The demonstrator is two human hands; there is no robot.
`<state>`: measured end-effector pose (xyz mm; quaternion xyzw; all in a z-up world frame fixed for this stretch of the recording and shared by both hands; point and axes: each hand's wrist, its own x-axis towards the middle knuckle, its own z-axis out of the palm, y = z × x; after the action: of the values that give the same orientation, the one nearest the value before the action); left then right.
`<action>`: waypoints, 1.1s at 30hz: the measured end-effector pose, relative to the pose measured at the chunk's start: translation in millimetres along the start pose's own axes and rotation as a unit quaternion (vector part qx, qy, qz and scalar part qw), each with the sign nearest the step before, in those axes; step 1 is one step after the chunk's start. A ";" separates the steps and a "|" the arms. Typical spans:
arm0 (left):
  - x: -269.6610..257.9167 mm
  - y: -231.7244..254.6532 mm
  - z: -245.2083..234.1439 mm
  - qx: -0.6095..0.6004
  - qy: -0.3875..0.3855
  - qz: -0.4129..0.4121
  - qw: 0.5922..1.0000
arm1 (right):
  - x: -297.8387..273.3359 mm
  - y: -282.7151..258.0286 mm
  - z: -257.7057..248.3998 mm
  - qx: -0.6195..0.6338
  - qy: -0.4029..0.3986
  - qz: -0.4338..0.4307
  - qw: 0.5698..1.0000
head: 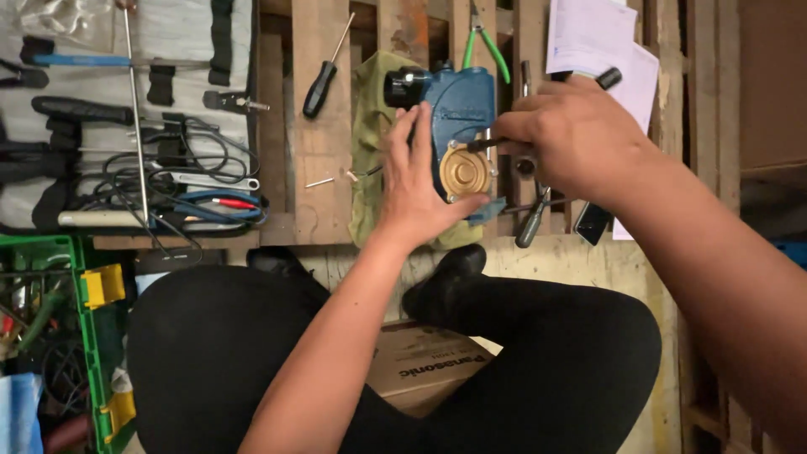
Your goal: Reassembling a pump unit by installing a gasket and a cover plate and fastening them with screws.
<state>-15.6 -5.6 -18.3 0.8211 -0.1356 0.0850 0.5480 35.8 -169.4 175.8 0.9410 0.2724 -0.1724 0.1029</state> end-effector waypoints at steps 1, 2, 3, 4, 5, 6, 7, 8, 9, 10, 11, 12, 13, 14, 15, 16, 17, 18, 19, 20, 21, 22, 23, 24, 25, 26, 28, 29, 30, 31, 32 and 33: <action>-0.2 -0.2 2.1 -0.015 -0.005 0.001 1.000 | 5.4 5.1 11.3 -0.035 0.021 -0.055 0.998; -1.3 -0.1 0.4 -0.015 -0.003 -0.003 1.000 | 7.5 4.7 13.5 -0.034 0.018 -0.058 0.998; -1.7 0.4 -1.2 -0.028 -0.022 -0.008 0.999 | 9.3 4.7 15.3 -0.052 0.041 -0.076 0.995; -2.0 1.1 -2.6 -0.040 -0.041 -0.013 0.998 | 11.0 4.8 16.9 -0.070 0.064 -0.094 0.991; -2.2 0.5 -1.8 -0.040 -0.041 -0.016 0.998 | 12.1 -4.1 6.7 -0.069 0.062 -0.096 0.991; -2.3 0.2 -0.8 -0.048 -0.034 -0.012 0.998 | 13.1 -12.8 -3.6 -0.086 0.009 -0.077 0.993; -2.8 -0.1 0.1 -0.055 -0.028 -0.007 0.998 | 13.6 -21.8 -13.7 -0.101 -0.043 -0.055 0.992; -2.8 -0.5 0.9 -0.055 -0.029 -0.009 0.998 | 13.7 -17.4 -13.1 -0.100 -0.045 -0.057 0.992; -3.0 -0.9 1.3 -0.055 -0.017 -0.003 0.998 | 13.9 -13.2 -12.6 -0.148 -0.025 -0.116 0.982; -3.3 -0.9 1.7 -0.054 -0.004 0.003 0.999 | 13.8 -9.1 -12.2 -0.195 -0.005 -0.175 0.965; -2.8 0.8 -0.1 -0.054 -0.004 0.001 0.999 | 16.4 -6.9 -12.7 -0.195 -0.005 -0.176 0.965; -2.5 2.8 -1.9 -0.069 -0.019 -0.027 0.997 | 18.9 -4.7 -13.3 -0.214 -0.009 -0.191 0.958; -3.3 5.5 -2.8 -0.085 -0.036 -0.055 0.994 | 20.1 -2.7 -13.5 -0.234 -0.014 -0.205 0.950; -4.8 4.4 -2.6 -0.087 -0.036 -0.057 0.994 | 23.5 -0.1 -8.9 -0.233 -0.017 -0.206 0.950; -5.1 3.5 -1.8 -0.086 -0.038 -0.057 0.994 | 26.8 3.3 -5.0 -0.213 0.030 -0.215 0.953; -5.4 2.8 -1.1 -0.084 -0.041 -0.057 0.994 | 30.1 6.7 -1.2 -0.192 0.077 -0.222 0.953; -5.7 2.9 -0.5 -0.083 -0.038 -0.059 0.994 | 31.5 8.2 0.4 -0.192 0.079 -0.225 0.952; -6.0 3.1 0.0 -0.081 -0.054 -0.075 0.992 | 32.7 9.8 1.9 -0.212 0.119 -0.258 0.935; -7.5 2.3 -1.0 -0.077 -0.073 -0.090 0.990 | 34.0 9.9 5.1 -0.229 0.160 -0.288 0.916; -7.9 -1.2 0.9 -0.073 -0.073 -0.092 0.990 | 34.9 10.1 2.3 -0.226 0.163 -0.290 0.915; -8.1 -3.9 3.7 -0.063 -0.063 -0.063 0.994 | 33.1 11.0 -0.1 -0.268 0.146 -0.315 0.899; -8.1 -6.5 7.0 -0.054 -0.054 -0.033 0.996 | 31.1 12.6 -2.3 -0.310 0.128 -0.339 0.879; -7.1 -3.9 5.2 -0.055 -0.058 -0.033 0.996 | 31.6 18.1 -2.2 -0.308 0.127 -0.336 0.881; -6.2 -1.9 3.3 -0.062 -0.078 -0.047 0.994 | 32.4 23.2 -1.9 -0.321 0.147 -0.368 0.860; -5.1 -0.4 0.9 -0.068 -0.094 -0.065 0.991 | 36.3 28.3 -2.4 -0.333 0.167 -0.404 0.835; -3.9 -0.6 2.0 -0.068 -0.093 -0.068 0.991 | 37.9 29.0 -2.2 -0.332 0.167 -0.406 0.835; -2.6 -2.1 2.1 -0.066 -0.082 -0.043 0.993 | 43.6 29.1 -0.8 -0.309 0.178 -0.421 0.834; -2.1 -2.9 2.1 -0.064 -0.083 -0.044 0.994 | 48.4 25.8 -4.0 -0.307 0.180 -0.421 0.834; -1.3 -3.4 2.5 -0.067 -0.069 -0.032 0.995 | 52.8 23.0 -7.5 -0.300 0.170 -0.433 0.833; -0.6 -3.0 4.3 -0.072 -0.059 -0.018 0.995 | 54.8 20.9 -10.9 -0.293 0.158 -0.441 0.834; -0.5 -4.1 3.7 -0.073 -0.062 -0.017 0.995 | 57.3 20.0 -10.7 -0.292 0.158 -0.438 0.836; -0.6 -4.7 4.2 -0.075 -0.057 -0.011 0.995 | 60.6 19.6 -11.1 -0.273 0.176 -0.441 0.837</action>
<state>-14.8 -7.6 -24.1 0.7824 -0.1635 0.0221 0.6006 97.5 -153.6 164.9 0.6697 0.7077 0.0503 0.2195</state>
